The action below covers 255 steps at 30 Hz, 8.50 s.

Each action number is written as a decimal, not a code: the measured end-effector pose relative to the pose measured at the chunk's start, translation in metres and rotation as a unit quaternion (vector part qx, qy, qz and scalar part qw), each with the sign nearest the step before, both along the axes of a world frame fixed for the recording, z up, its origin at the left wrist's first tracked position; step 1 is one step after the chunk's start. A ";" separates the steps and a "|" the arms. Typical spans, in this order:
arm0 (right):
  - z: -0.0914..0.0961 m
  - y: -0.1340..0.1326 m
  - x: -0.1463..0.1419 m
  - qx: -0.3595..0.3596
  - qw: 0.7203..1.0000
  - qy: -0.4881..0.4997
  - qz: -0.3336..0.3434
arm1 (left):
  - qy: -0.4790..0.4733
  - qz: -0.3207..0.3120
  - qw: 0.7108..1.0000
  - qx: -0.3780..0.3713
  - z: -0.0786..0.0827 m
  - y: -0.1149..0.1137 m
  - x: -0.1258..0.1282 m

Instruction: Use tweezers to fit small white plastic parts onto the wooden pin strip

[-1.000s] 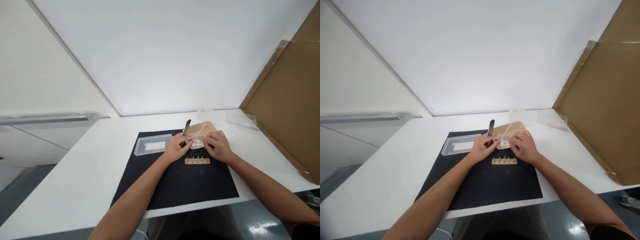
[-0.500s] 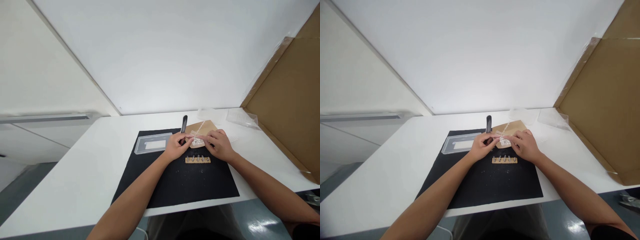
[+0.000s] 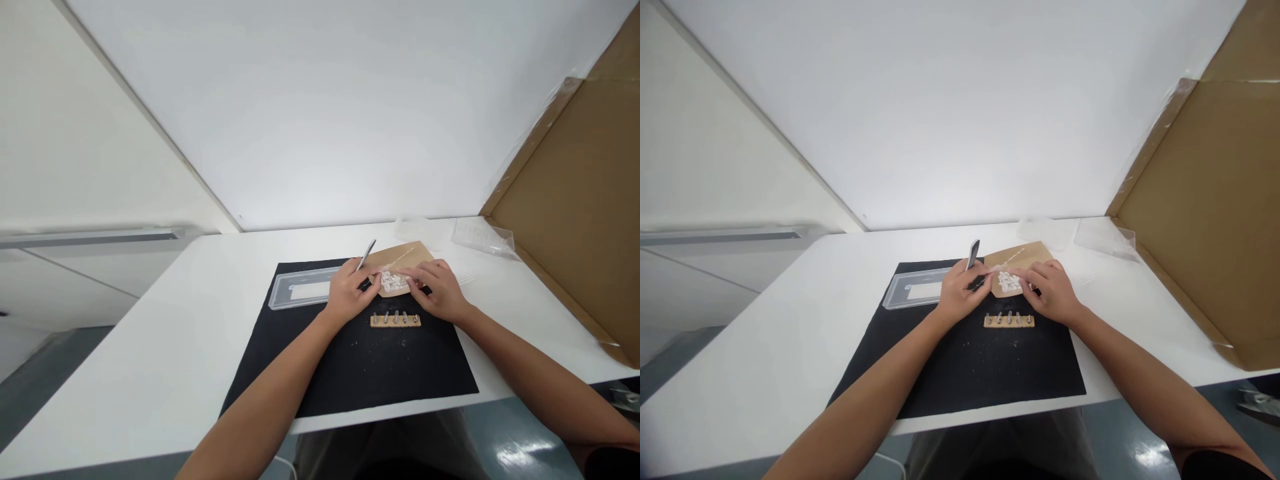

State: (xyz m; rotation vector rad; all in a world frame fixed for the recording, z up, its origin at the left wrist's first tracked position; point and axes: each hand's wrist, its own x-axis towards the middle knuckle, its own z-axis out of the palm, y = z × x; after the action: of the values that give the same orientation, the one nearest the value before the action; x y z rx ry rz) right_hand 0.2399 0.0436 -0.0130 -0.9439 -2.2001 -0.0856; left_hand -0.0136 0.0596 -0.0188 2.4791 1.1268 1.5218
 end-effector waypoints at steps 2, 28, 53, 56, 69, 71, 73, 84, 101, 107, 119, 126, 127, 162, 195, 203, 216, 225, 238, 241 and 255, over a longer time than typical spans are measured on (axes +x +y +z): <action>0.000 -0.001 -0.001 -0.001 1.000 0.021 0.008 | 0.049 0.036 0.997 0.042 0.000 0.000 -0.003; -0.006 0.001 -0.004 0.003 0.999 -0.012 0.042 | 0.174 -0.008 0.978 0.112 0.001 -0.006 -0.010; -0.008 0.002 -0.003 -0.055 0.998 0.008 0.005 | 0.246 0.083 0.960 0.102 0.016 -0.008 -0.005; -0.007 0.002 -0.003 -0.094 0.995 0.037 -0.007 | 0.257 0.160 0.952 0.047 0.018 -0.006 -0.008; -0.008 0.002 -0.002 -0.117 0.992 0.046 0.016 | 0.352 0.313 0.835 -0.285 0.036 -0.009 -0.026; -0.008 0.002 -0.002 -0.113 0.992 0.046 0.016 | 0.360 0.315 0.819 -0.318 0.049 -0.013 -0.024; -0.009 0.002 -0.002 -0.111 0.993 0.046 0.016 | 0.357 0.317 0.810 -0.340 0.059 -0.015 -0.025; -0.008 0.001 -0.001 -0.085 0.996 0.033 0.013 | 0.310 0.323 0.871 -0.202 0.057 -0.018 -0.018; -0.005 0.000 0.000 -0.076 0.993 0.095 -0.005 | 0.382 0.047 0.918 -0.090 0.020 -0.007 -0.013; -0.003 0.000 -0.001 -0.101 0.988 0.116 0.002 | 0.323 0.092 0.930 -0.146 0.018 -0.007 -0.010; -0.001 -0.004 -0.003 -0.137 0.977 0.146 -0.076 | 0.225 0.014 0.973 -0.058 0.011 -0.009 -0.005; -0.001 -0.004 -0.004 -0.090 0.986 0.133 -0.055 | 0.124 0.021 0.992 0.012 0.002 -0.006 -0.003; 0.000 -0.005 -0.004 -0.081 0.986 0.133 -0.052 | 0.117 0.023 0.993 0.011 0.003 -0.006 -0.003; -0.015 -0.008 -0.013 0.079 0.978 0.115 -0.155 | 0.182 0.023 0.983 0.013 0.005 -0.014 0.004; -0.015 -0.004 -0.017 0.135 0.980 0.053 -0.135 | 0.187 0.047 0.980 0.052 -0.001 -0.017 0.010; -0.015 -0.006 -0.018 0.123 0.982 0.062 -0.131 | 0.201 0.036 0.978 0.047 -0.003 -0.015 0.008; -0.012 -0.005 -0.017 0.119 0.982 0.062 -0.133 | 0.195 0.042 0.979 0.053 -0.002 -0.018 0.011; -0.012 -0.004 -0.016 0.110 0.983 0.063 -0.134 | 0.196 0.045 0.978 0.048 -0.002 -0.018 0.012; -0.015 -0.001 -0.013 0.041 0.983 0.060 -0.169 | 0.217 0.028 0.973 0.077 -0.009 -0.016 0.010; -0.016 0.000 -0.012 0.025 0.983 0.060 -0.171 | 0.218 0.032 0.973 0.075 -0.009 -0.016 0.010; -0.015 -0.002 -0.013 0.029 0.982 0.067 -0.171 | 0.221 0.040 0.971 0.082 -0.004 -0.019 0.011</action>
State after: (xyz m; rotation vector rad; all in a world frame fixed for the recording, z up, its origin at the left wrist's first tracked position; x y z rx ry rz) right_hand 0.2268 0.0418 -0.0279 -1.2495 -1.8839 -0.2384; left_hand -0.0029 0.0409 -0.0230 3.0245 1.2038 1.1453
